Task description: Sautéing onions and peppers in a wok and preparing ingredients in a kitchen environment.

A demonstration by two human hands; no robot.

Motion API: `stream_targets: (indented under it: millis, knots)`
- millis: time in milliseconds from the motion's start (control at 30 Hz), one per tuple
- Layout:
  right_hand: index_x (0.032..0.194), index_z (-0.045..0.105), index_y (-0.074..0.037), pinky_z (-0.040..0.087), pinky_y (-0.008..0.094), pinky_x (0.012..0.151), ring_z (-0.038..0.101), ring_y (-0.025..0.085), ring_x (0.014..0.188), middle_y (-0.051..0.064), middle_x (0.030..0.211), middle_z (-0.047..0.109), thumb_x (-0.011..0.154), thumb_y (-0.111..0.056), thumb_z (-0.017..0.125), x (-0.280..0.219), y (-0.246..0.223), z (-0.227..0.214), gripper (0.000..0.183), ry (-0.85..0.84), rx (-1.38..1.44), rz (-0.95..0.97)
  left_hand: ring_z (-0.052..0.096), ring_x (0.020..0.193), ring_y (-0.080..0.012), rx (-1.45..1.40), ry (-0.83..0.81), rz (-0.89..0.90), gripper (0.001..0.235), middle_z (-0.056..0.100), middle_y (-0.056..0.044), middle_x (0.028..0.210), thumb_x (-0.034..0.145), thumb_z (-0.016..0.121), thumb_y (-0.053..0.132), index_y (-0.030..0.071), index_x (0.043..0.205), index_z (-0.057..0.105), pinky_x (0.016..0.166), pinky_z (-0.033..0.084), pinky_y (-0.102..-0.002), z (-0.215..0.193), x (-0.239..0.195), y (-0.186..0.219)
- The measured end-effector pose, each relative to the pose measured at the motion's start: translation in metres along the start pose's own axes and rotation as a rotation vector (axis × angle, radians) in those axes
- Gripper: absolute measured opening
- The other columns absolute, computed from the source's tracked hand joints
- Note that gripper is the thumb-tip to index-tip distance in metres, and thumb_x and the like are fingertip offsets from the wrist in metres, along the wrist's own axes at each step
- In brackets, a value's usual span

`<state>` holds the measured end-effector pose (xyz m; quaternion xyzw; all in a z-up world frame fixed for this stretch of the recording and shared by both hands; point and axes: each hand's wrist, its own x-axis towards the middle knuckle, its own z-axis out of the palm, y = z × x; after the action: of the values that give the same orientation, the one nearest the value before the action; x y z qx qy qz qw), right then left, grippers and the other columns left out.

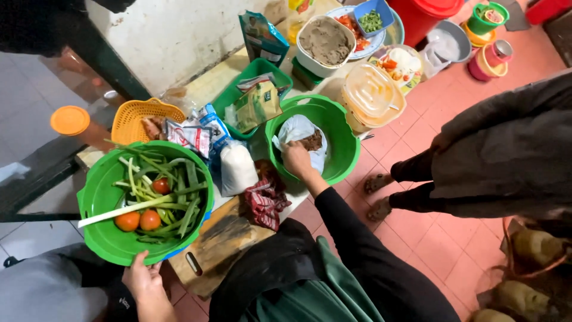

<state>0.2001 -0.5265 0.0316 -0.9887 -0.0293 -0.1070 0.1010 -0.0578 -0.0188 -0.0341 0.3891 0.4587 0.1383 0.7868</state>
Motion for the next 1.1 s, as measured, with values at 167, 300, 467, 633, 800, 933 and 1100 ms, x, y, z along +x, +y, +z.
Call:
stream_targets:
  millis: [167, 300, 467, 633, 800, 933, 1100]
  knots:
    - [0.111, 0.075, -0.016, 0.056, 0.046, 0.08, 0.066, 0.037, 0.099, 0.018, 0.103, 0.067, 0.088, -0.011, 0.058, -0.005, -0.019, -0.029, 0.029, -0.175, 0.038, -0.189, 0.072, 0.102, -0.0311, -0.002, 0.024, 0.022, 0.049, 0.069, -0.01, 0.122, 0.084, 0.062, -0.004, 0.008, 0.132, 0.061, 0.079, 0.062, -0.053, 0.002, 0.006, -0.001]
    - [0.104, 0.075, -0.015, 0.056, 0.05, 0.07, 0.068, 0.038, 0.093, 0.017, 0.103, 0.068, 0.088, -0.019, 0.058, 0.002, 0.01, -0.018, 0.023, -0.217, -0.136, -0.082, 0.07, 0.104, -0.0305, -0.093, 0.036, 0.024, 0.051, 0.068, -0.01, 0.123, 0.082, 0.064, -0.004, 0.009, 0.131, 0.061, 0.081, 0.062, -0.05, -0.001, 0.001, -0.012]
    - [0.111, 0.073, -0.02, 0.056, 0.051, 0.066, 0.073, 0.037, 0.085, 0.016, 0.099, 0.072, 0.093, -0.027, 0.057, 0.004, 0.042, -0.022, 0.026, -0.216, -0.11, 0.077, 0.068, 0.106, -0.031, -0.122, 0.045, 0.05, 0.048, 0.067, -0.012, 0.126, 0.085, 0.066, -0.003, 0.005, 0.133, 0.061, 0.08, 0.058, -0.047, 0.002, -0.027, -0.013]
    - [0.132, 0.06, -0.008, 0.054, 0.057, 0.061, 0.069, 0.044, 0.075, 0.022, 0.086, 0.07, 0.086, -0.031, 0.063, -0.004, 0.03, 0.006, 0.052, -0.332, 0.063, 0.06, 0.071, 0.109, -0.0317, -0.145, 0.004, 0.041, 0.045, 0.068, -0.011, 0.126, 0.084, 0.063, -0.004, 0.004, 0.128, 0.062, 0.085, 0.064, -0.05, 0.01, -0.05, 0.004]
    - [0.102, 0.065, -0.005, 0.056, 0.053, 0.068, 0.071, 0.039, 0.082, 0.019, 0.088, 0.072, 0.095, -0.015, 0.056, 0.006, 0.042, 0.028, 0.016, -0.163, -0.06, -0.084, 0.071, 0.108, -0.0335, -0.111, 0.03, 0.057, 0.033, 0.068, -0.014, 0.124, 0.09, 0.063, -0.003, -0.002, 0.123, 0.062, 0.089, 0.064, -0.051, 0.003, -0.038, -0.002]
    - [0.087, 0.066, -0.006, 0.055, 0.054, 0.066, 0.07, 0.04, 0.075, 0.018, 0.081, 0.071, 0.09, -0.026, 0.063, 0.031, 0.039, -0.061, 0.02, -0.085, 0.055, 0.069, 0.071, 0.109, -0.0297, -0.113, 0.021, 0.048, 0.034, 0.068, -0.01, 0.124, 0.089, 0.063, 0.0, 0.002, 0.124, 0.063, 0.09, 0.063, -0.048, 0.007, -0.046, -0.004]
    - [0.087, 0.076, -0.012, 0.055, 0.053, 0.064, 0.069, 0.039, 0.078, 0.015, 0.085, 0.072, 0.087, -0.031, 0.068, 0.034, 0.032, -0.068, 0.021, -0.214, 0.093, -0.075, 0.071, 0.108, -0.0302, -0.156, 0.105, 0.115, 0.037, 0.069, -0.011, 0.123, 0.087, 0.063, -0.001, 0.001, 0.124, 0.063, 0.089, 0.063, -0.048, 0.022, -0.064, 0.003]
